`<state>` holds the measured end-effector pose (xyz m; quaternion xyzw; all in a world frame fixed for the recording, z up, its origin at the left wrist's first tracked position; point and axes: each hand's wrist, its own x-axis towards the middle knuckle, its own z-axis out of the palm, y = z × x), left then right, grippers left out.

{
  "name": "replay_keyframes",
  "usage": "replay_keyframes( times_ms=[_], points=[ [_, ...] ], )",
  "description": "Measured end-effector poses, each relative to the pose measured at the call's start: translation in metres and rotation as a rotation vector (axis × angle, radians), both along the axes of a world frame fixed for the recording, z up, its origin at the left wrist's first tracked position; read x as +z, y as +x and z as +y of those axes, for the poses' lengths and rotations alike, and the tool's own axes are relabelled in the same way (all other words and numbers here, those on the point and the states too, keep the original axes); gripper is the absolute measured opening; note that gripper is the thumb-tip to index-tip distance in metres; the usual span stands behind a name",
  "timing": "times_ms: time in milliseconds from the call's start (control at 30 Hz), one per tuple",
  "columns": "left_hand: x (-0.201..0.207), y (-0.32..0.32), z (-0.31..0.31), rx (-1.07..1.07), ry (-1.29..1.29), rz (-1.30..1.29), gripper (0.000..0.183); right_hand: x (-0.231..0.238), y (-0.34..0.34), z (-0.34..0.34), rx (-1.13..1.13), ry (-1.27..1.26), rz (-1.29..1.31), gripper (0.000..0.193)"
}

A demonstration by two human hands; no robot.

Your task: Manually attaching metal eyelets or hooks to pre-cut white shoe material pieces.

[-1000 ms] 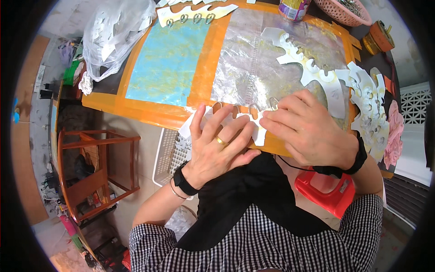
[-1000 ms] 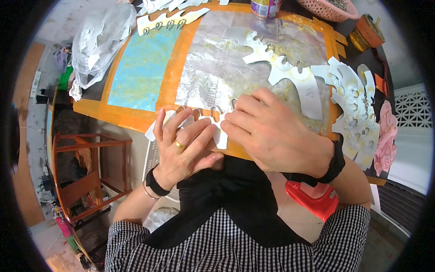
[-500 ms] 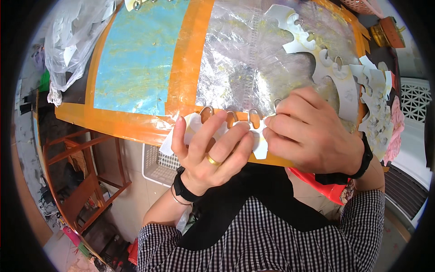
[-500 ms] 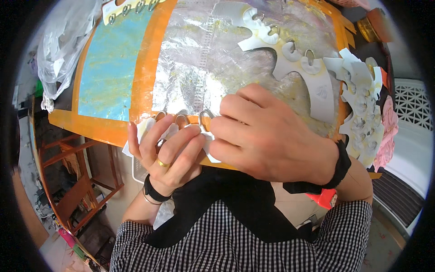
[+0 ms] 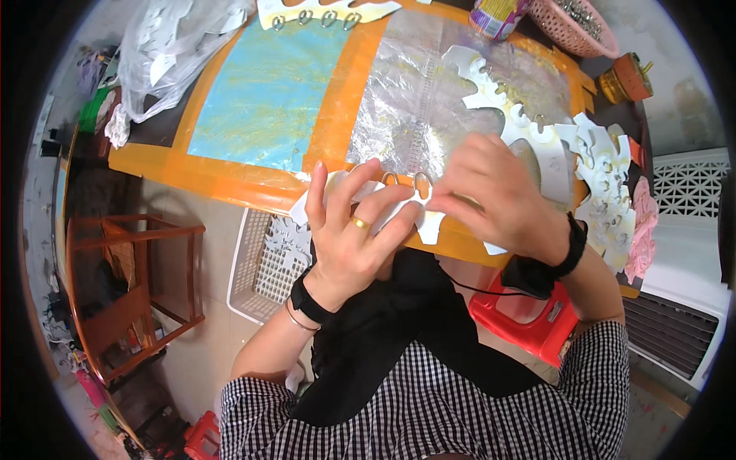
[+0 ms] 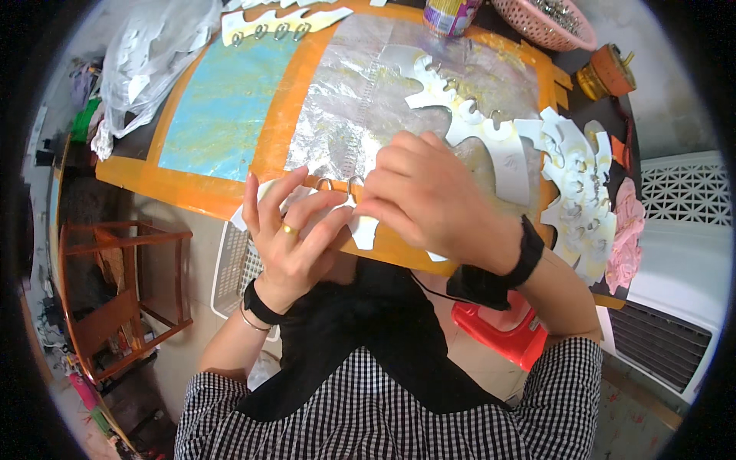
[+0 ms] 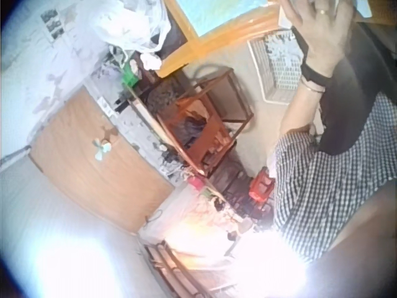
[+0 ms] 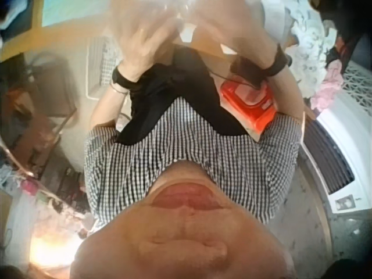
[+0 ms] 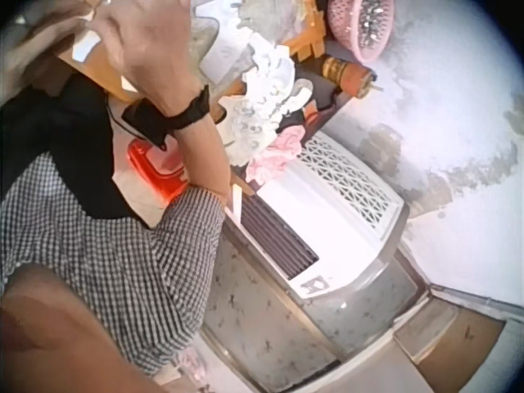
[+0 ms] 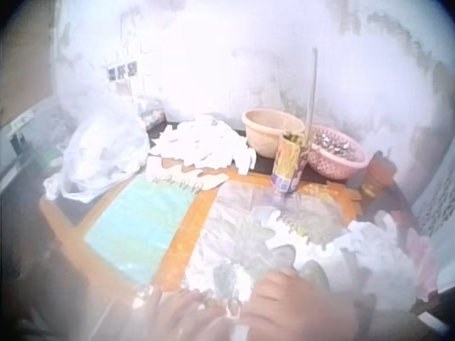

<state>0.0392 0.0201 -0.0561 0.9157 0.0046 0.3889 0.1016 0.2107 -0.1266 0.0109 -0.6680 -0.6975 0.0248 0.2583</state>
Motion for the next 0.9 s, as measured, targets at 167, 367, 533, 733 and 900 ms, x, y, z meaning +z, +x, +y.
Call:
replay_keyframes(
  times_ms=[167,367,533,733,900],
  points=[
    [0.023,-0.013,0.0,-0.057,-0.068,0.121,0.031,0.002,-0.01,0.006,-0.128,0.034,0.118,0.022],
    [0.016,-0.018,0.0,-0.068,-0.113,0.086,0.048,0.011,-0.011,0.005,-0.102,0.013,-0.053,0.033],
    [0.008,-0.025,-0.006,-0.004,-0.092,0.027,0.045,0.014,-0.018,0.003,-0.1,-0.036,0.067,0.029],
    [0.016,-0.048,-0.024,0.094,-0.553,-0.284,0.063,0.041,-0.046,-0.002,-0.183,-0.031,0.535,0.031],
    [0.031,-0.054,-0.045,-0.329,-1.764,-0.365,0.056,0.048,-0.081,-0.004,-0.216,0.029,0.744,0.035]
  ],
)
